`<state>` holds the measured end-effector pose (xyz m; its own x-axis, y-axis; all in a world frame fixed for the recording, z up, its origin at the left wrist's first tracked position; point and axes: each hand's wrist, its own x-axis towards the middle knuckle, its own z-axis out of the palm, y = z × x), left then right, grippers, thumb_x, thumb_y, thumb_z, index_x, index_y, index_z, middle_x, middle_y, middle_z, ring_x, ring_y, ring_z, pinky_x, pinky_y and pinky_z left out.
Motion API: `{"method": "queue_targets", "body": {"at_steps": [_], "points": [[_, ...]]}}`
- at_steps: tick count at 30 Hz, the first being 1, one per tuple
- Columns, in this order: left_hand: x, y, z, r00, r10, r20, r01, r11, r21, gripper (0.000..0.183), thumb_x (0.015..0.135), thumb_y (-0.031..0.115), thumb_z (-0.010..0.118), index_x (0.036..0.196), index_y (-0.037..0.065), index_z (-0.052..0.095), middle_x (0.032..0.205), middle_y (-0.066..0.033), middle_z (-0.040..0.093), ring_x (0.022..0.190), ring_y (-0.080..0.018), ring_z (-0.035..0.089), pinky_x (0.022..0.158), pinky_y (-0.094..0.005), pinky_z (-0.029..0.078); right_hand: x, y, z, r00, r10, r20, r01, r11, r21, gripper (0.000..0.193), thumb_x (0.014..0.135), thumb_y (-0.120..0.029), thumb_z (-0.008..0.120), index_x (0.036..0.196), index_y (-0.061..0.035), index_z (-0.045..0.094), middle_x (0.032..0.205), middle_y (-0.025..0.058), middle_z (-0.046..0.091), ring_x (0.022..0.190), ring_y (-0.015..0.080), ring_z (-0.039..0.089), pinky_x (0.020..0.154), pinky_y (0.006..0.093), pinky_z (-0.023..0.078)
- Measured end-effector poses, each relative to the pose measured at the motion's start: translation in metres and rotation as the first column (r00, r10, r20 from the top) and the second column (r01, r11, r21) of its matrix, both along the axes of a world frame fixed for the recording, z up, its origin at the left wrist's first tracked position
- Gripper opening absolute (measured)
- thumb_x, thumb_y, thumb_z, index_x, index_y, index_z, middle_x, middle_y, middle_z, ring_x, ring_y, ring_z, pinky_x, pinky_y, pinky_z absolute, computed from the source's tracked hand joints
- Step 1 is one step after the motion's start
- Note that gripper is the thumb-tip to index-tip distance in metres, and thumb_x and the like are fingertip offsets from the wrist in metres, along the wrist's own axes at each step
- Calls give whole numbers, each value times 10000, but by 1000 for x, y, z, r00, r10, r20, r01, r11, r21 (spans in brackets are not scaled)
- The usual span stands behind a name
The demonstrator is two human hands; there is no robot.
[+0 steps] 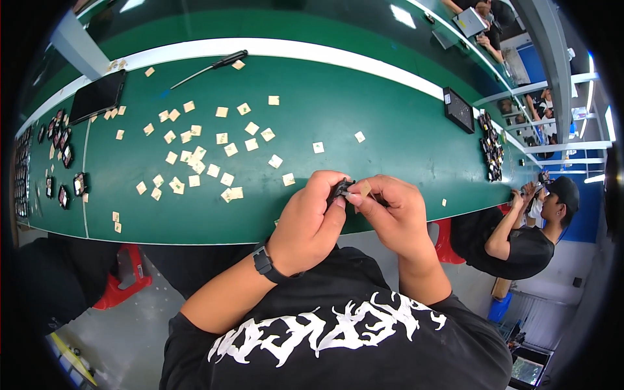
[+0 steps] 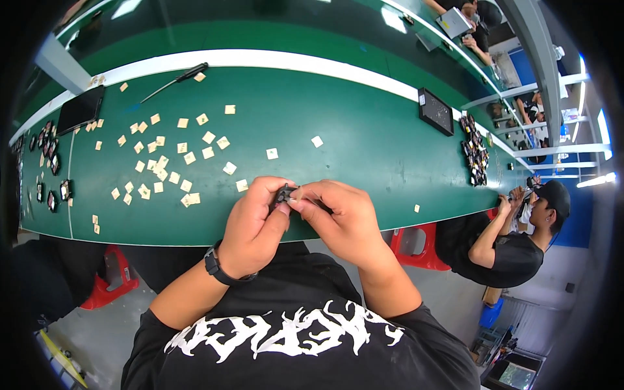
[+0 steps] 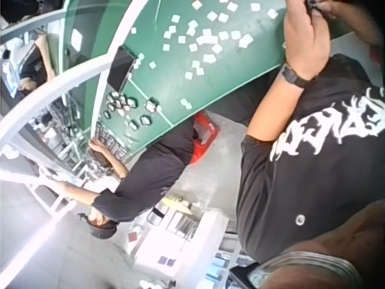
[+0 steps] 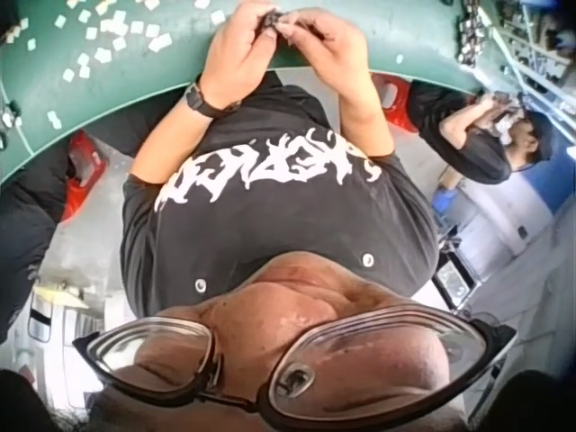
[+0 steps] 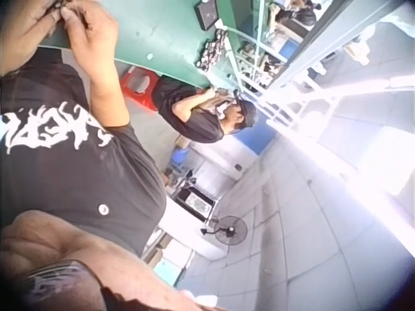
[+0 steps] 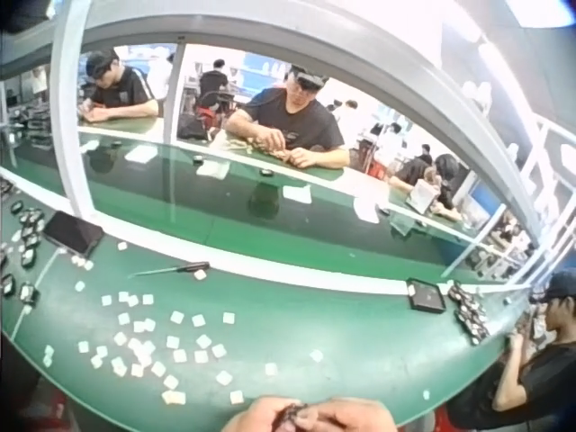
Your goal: Manually assemble small electronic components by applying adhesive stickers to watch-like frames.
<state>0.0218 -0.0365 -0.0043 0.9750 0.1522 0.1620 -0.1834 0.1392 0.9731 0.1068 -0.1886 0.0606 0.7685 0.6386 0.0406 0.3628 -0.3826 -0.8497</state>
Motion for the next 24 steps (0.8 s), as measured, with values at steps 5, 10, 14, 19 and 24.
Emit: {"method": "queue_targets", "body": {"at_steps": [5,10,14,19,24], "points": [[-13,9,-4,1000,19,21,-18,998,-63,240,998,14,479,1237,-5,494,953,-48,640,701,-96,552,648,-259,476,-16,19,16,991,44,128,-33,995,-93,88,874,-36,721,960,-21,727,757,89,668,635,185,605,575,304,459],[-38,29,4,996,78,51,-79,997,11,244,978,-1,495,1221,-15,510,997,-158,654,894,-291,667,819,-369,520,-45,40,18,926,78,369,-23,988,-152,92,841,-9,710,929,-35,719,769,90,666,673,236,636,596,317,483],[-61,47,1,987,124,99,-122,992,-26,243,978,-5,484,1220,-21,469,990,-180,653,873,-321,664,794,-381,518,-72,64,8,849,119,514,-93,993,-75,153,813,33,711,952,-32,711,832,104,677,707,251,654,628,323,511],[-91,74,10,984,160,73,-159,987,-20,240,986,8,476,1224,-24,464,994,-197,648,878,-338,657,787,-393,512,-94,91,2,848,131,513,-132,991,-35,179,813,64,709,972,-17,693,874,115,676,725,229,650,638,307,514],[-119,95,10,974,214,79,-216,976,15,246,991,22,483,1232,-27,464,1002,-206,644,889,-342,656,794,-393,509,-112,116,3,943,97,320,-110,994,22,87,859,21,712,939,-13,707,831,85,665,708,171,612,619,277,475]]}}
